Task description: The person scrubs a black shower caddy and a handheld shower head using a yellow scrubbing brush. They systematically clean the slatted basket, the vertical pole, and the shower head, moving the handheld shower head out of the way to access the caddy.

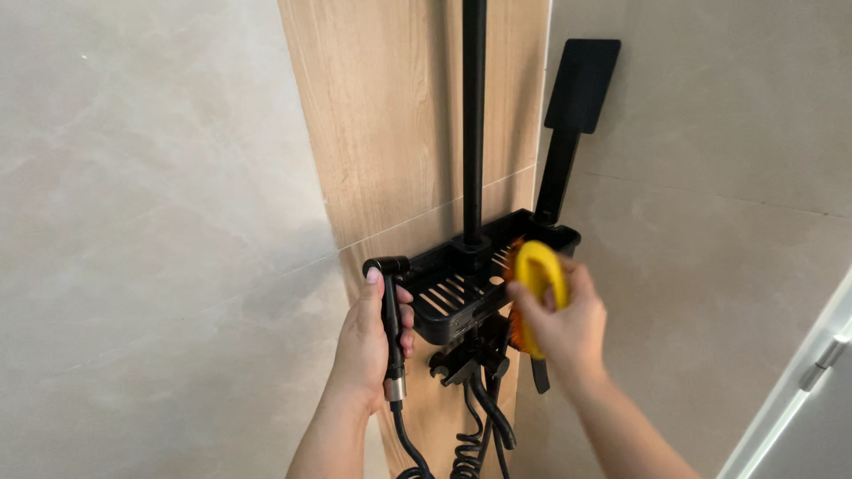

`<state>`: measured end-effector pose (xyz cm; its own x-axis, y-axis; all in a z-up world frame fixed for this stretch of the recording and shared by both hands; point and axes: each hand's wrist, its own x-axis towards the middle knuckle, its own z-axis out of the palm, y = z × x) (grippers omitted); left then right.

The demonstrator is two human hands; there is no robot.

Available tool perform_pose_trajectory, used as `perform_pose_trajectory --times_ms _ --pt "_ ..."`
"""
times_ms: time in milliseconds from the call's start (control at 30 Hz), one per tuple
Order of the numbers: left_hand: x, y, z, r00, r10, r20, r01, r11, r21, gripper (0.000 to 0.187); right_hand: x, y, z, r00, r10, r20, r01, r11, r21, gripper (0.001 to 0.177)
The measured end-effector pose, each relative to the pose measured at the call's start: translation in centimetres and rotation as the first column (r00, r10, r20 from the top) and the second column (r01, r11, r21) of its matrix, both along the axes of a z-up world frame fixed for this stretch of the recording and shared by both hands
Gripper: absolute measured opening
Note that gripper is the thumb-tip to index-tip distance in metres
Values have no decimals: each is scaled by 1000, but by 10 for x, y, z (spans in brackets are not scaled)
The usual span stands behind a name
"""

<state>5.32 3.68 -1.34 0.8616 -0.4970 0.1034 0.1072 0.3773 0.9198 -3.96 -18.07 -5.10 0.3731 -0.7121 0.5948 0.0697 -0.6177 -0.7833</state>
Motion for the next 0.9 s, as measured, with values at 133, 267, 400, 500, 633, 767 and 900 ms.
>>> perform_pose_trajectory --times_ms 133,267,400,500,633,767,900 --pt "-1 6 -8 1000 -4 6 4 1000 -10 56 -5 24 -23 998 63 31 -64 997 33 57" --pt "-3 17 -14 998 -22 61 27 997 -76 53 -1 -7 -13 991 3 131 -22 989 143 49" --pt "-3 17 -15 985 44 166 -34 997 -65 52 6 10 -18 991 7 131 -29 984 173 52" --pt "0 14 -20 981 68 182 -39 987 -159 49 9 42 -37 974 76 215 -60 995 -81 55" --pt "4 17 -29 978 85 189 -56 987 -153 47 5 28 -32 980 91 174 -103 993 62 51" --pt "7 18 -40 980 91 179 -65 988 -143 44 5 9 -19 976 27 215 -59 988 142 49" --pt "9 17 -48 961 84 263 -36 983 -182 41 7 38 -35 984 -4 176 8 1000 -25 52"
